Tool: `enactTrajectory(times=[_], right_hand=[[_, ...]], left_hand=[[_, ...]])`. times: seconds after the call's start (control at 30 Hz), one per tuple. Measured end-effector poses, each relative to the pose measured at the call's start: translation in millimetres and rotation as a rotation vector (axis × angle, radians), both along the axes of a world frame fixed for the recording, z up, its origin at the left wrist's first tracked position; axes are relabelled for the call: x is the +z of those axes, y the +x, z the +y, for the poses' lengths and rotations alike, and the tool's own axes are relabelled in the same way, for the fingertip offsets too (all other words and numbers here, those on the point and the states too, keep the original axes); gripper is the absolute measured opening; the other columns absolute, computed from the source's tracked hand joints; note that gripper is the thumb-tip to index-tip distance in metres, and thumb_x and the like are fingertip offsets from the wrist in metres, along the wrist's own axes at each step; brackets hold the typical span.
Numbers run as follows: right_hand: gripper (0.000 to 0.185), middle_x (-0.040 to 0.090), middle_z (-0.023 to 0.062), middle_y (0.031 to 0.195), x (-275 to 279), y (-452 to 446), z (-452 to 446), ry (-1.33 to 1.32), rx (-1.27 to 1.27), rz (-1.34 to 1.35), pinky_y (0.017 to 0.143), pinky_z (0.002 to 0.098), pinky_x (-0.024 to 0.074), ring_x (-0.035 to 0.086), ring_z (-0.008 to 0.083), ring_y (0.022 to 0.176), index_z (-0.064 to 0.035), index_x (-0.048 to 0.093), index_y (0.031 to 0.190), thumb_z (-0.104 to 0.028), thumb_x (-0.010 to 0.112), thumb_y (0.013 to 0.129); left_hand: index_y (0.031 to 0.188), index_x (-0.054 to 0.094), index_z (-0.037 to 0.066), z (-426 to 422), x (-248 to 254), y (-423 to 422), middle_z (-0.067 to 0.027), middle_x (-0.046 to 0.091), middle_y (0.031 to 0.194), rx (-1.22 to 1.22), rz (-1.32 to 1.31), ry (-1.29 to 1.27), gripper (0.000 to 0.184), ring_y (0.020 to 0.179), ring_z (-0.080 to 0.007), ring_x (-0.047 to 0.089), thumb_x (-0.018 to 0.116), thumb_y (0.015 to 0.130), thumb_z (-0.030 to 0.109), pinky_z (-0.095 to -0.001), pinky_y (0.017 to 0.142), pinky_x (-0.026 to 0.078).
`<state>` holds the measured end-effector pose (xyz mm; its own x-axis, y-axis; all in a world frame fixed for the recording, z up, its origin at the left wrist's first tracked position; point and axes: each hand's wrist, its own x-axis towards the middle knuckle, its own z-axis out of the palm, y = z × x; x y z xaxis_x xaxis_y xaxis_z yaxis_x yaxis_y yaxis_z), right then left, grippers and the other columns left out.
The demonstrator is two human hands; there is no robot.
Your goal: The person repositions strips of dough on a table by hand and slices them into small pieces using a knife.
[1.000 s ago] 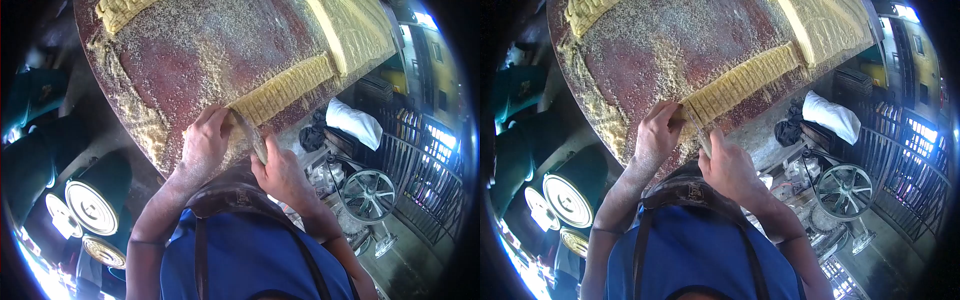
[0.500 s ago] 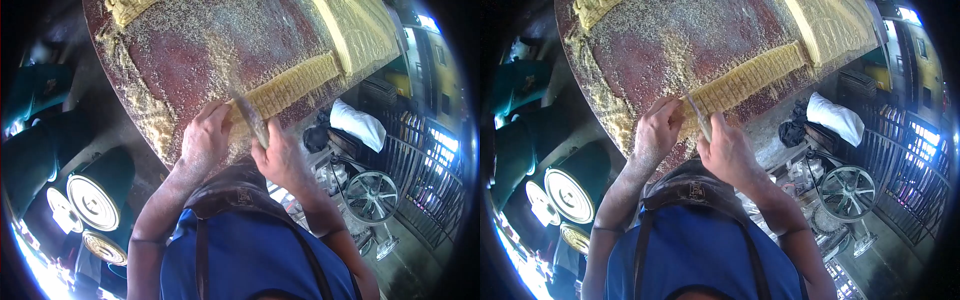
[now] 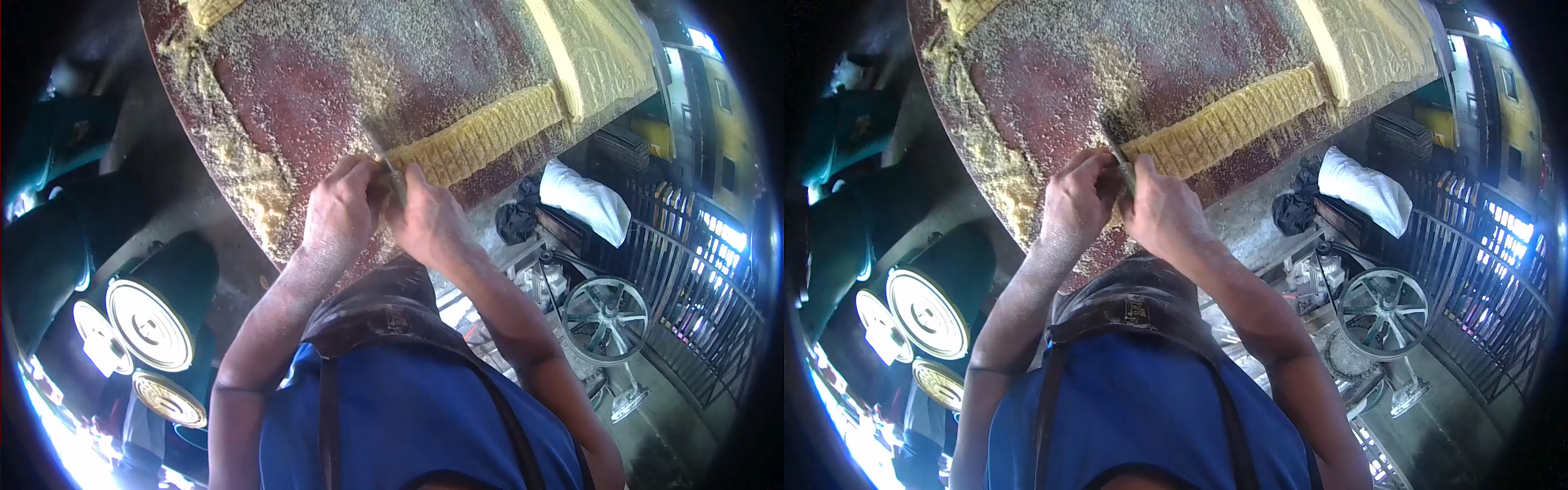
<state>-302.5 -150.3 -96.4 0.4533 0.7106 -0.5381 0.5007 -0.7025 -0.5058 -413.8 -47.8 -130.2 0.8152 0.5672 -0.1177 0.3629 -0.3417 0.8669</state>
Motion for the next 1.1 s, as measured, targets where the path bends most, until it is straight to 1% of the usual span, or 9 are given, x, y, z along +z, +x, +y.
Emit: enactTrajectory(times=[0.07,0.23,0.47,0.53,0.63,0.7,0.83,1.0,1.1], right_hand=[[0.029,0.065,0.0230,0.071,21.1,6.8,-2.6,0.015,-0.011,0.006,0.063,0.0484,0.0585,0.070,0.0394,0.066,0.0005,0.044,0.105,-0.015,0.064,0.090],[0.027,0.062,0.0222,0.067,53.8,-9.6,-23.1,0.093,-0.014,-0.007,0.059,0.0497,0.0552,0.068,0.0424,0.064,0.0017,0.043,0.103,-0.014,0.061,0.091],[0.033,0.065,0.0273,0.072,60.0,-19.8,-21.1,-0.079,-0.010,0.040,0.065,0.0514,0.0557,0.068,0.0447,0.069,0.0038,0.043,0.109,-0.015,0.062,0.090],[0.033,0.065,0.0271,0.073,38.3,-18.2,-9.2,-0.096,-0.014,0.072,0.065,0.0506,0.0565,0.069,0.0441,0.069,0.0043,0.043,0.109,-0.014,0.063,0.090],[0.032,0.065,0.0248,0.073,-8.0,-19.9,2.9,0.137,0.023,-0.084,0.064,0.0485,0.0579,0.069,0.0417,0.066,0.0052,0.044,0.107,-0.014,0.064,0.090],[0.031,0.064,0.0217,0.070,-3.3,-14.2,3.2,0.029,-0.077,0.072,0.060,0.0456,0.0582,0.069,0.0395,0.064,0.0051,0.045,0.105,-0.013,0.064,0.089],[0.027,0.059,0.0207,0.061,33.8,-13.8,-10.2,0.129,-0.034,-0.047,0.053,0.0452,0.0542,0.066,0.0406,0.060,0.0039,0.044,0.103,-0.012,0.062,0.090],[0.030,0.059,0.0231,0.062,43.6,-33.2,-21.4,0.128,-0.060,-0.030,0.057,0.0508,0.0534,0.065,0.0453,0.062,0.0041,0.042,0.106,-0.013,0.061,0.090],[0.032,0.060,0.0248,0.063,46.6,-40.9,-25.2,0.142,-0.031,-0.039,0.061,0.0525,0.0540,0.066,0.0463,0.065,0.0044,0.042,0.109,-0.013,0.060,0.090]], left_hand=[[0.109,0.069,0.000,2.4,0.4,0.4,-0.0132,0.068,0.111,0.001,-0.050,0.007,0.026,0.088,-0.0251,0.073,0.072,0.083,0.002,-0.0355,0.076,0.060],[0.111,0.068,-0.001,6.6,6.0,-12.3,-0.0158,0.067,0.113,0.021,-0.017,0.002,0.031,0.090,-0.0270,0.073,0.073,0.081,0.002,-0.0360,0.077,0.060],[0.108,0.068,-0.003,11.5,3.5,-12.9,-0.0159,0.067,0.111,-0.036,-0.035,-0.013,0.029,0.090,-0.0311,0.072,0.072,0.079,-0.001,-0.0375,0.076,0.060],[0.107,0.067,-0.003,15.6,0.8,-10.2,-0.0158,0.068,0.110,-0.043,-0.036,-0.032,0.029,0.090,-0.0310,0.073,0.072,0.079,-0.002,-0.0374,0.075,0.060],[0.107,0.068,-0.003,14.3,4.1,-9.7,-0.0151,0.068,0.108,-0.018,0.032,-0.087,0.027,0.090,-0.0306,0.073,0.072,0.080,-0.001,-0.0368,0.075,0.060],[0.109,0.068,-0.002,11.7,-2.2,-12.1,-0.0142,0.069,0.106,-0.007,-0.031,-0.048,0.028,0.089,-0.0300,0.073,0.071,0.081,-0.001,-0.0361,0.075,0.060],[0.110,0.068,-0.001,14.0,-5.3,-20.2,-0.0151,0.067,0.114,0.026,-0.124,0.043,0.030,0.091,-0.0278,0.072,0.073,0.080,0.002,-0.0347,0.077,0.060],[0.111,0.068,-0.002,14.8,-2.7,-29.8,-0.0158,0.066,0.116,0.018,-0.080,-0.050,0.031,0.092,-0.0301,0.072,0.072,0.080,0.003,-0.0357,0.079,0.059],[0.111,0.068,-0.003,16.0,-5.3,-28.6,-0.0158,0.066,0.114,0.001,-0.070,0.020,0.032,0.093,-0.0316,0.071,0.071,0.080,0.002,-0.0365,0.078,0.059]])
